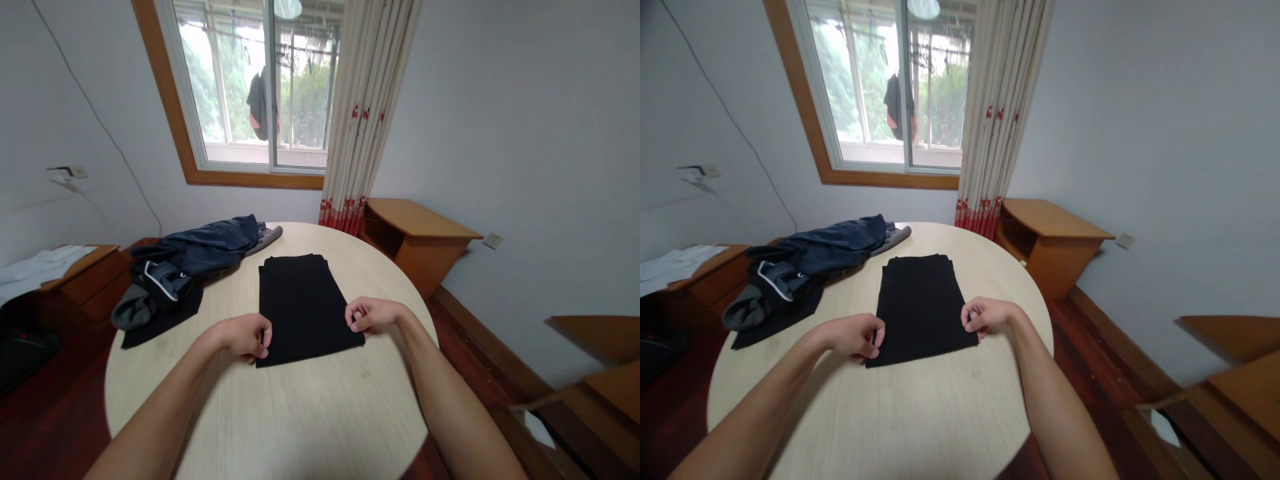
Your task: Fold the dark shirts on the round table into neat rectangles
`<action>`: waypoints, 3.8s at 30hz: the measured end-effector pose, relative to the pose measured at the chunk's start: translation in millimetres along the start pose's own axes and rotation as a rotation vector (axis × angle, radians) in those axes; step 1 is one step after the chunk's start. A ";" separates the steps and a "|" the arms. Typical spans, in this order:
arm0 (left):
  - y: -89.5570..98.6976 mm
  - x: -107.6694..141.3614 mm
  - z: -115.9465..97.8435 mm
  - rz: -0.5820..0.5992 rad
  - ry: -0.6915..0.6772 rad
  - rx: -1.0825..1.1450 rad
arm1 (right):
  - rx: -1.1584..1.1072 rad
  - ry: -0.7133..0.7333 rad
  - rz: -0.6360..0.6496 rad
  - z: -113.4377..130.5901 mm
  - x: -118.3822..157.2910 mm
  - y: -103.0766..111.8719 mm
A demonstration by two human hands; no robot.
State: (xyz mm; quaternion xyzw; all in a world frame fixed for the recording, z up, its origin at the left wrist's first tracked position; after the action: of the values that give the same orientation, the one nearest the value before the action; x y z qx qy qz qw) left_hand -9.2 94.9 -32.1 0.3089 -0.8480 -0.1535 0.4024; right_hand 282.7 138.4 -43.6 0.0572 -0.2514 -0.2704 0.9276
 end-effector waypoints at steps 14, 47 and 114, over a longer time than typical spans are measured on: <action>62.5 -22.6 36.3 -0.385 -0.064 0.565 | -0.280 0.059 -0.437 10.7 -31.4 42.4; 114.8 -50.2 37.1 -0.998 -0.443 0.669 | -0.083 0.355 -0.840 8.2 -81.4 63.7; 41.2 -77.8 9.0 -0.598 0.045 -0.511 | 0.754 -0.342 -0.634 23.6 -77.6 18.0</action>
State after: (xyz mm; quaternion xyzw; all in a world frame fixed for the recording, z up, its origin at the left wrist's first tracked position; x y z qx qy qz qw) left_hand 5.1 176.8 -62.5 0.4356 -0.6460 -0.4631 0.4224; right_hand 223.0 195.5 -52.6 0.4156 -0.4495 -0.4343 0.6608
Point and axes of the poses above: each hand's wrist, its own x-axis away from the middle knuckle, its own y-axis out of the back of the hand, z = x × y, the point moved 6 cm from there along -x, towards the middle knuckle, and after that the axes turned 5 degrees about z, right-handed, at the moved point
